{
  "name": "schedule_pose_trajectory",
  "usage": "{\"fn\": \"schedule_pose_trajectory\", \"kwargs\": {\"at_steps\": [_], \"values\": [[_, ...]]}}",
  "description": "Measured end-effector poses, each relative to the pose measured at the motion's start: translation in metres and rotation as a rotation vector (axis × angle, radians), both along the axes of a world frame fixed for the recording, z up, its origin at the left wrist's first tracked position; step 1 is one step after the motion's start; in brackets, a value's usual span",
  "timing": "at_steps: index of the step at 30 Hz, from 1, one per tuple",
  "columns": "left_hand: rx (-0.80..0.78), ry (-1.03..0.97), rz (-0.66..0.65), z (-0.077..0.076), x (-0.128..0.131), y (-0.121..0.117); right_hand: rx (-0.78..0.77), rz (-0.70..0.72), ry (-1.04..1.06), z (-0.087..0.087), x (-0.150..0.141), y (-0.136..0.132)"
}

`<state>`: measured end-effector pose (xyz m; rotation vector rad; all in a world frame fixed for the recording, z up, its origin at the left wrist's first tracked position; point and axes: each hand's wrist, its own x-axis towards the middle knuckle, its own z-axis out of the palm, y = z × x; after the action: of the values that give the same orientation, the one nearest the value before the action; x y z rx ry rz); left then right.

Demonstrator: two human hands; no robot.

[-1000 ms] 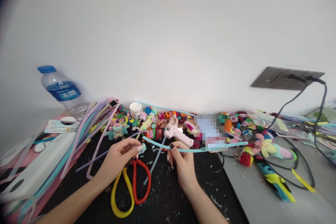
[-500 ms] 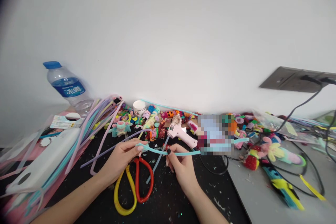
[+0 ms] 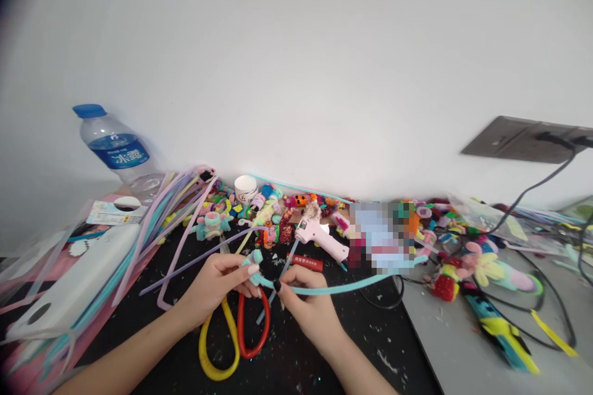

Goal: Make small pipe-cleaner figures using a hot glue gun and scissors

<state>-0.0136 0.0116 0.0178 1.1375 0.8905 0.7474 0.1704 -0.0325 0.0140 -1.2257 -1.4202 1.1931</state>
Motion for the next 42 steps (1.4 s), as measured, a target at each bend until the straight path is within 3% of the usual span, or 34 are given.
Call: {"fn": "schedule_pose_trajectory", "kwargs": {"at_steps": [6,15,22,32,38,42], "values": [[-0.036,-0.067,-0.067,-0.001,0.003,-0.001,0.036,0.032,-0.048,0.000,-0.005,-0.002],[-0.179,-0.114,-0.023,-0.005,0.003,-0.002,-0.017,0.024,-0.044,-0.002,-0.005,-0.004],[-0.108,-0.156,0.024,-0.007,0.005,-0.001,-0.001,-0.012,-0.051,0.000,-0.005,-0.004],[-0.143,-0.251,0.034,-0.008,0.002,-0.001,-0.003,-0.017,-0.043,0.000,-0.004,-0.003],[0.029,-0.073,0.026,-0.008,0.001,-0.001,0.021,-0.117,-0.022,-0.005,0.001,-0.004],[0.067,-0.040,-0.005,-0.003,0.002,-0.001,0.013,-0.087,-0.040,-0.005,0.001,-0.004]]}}
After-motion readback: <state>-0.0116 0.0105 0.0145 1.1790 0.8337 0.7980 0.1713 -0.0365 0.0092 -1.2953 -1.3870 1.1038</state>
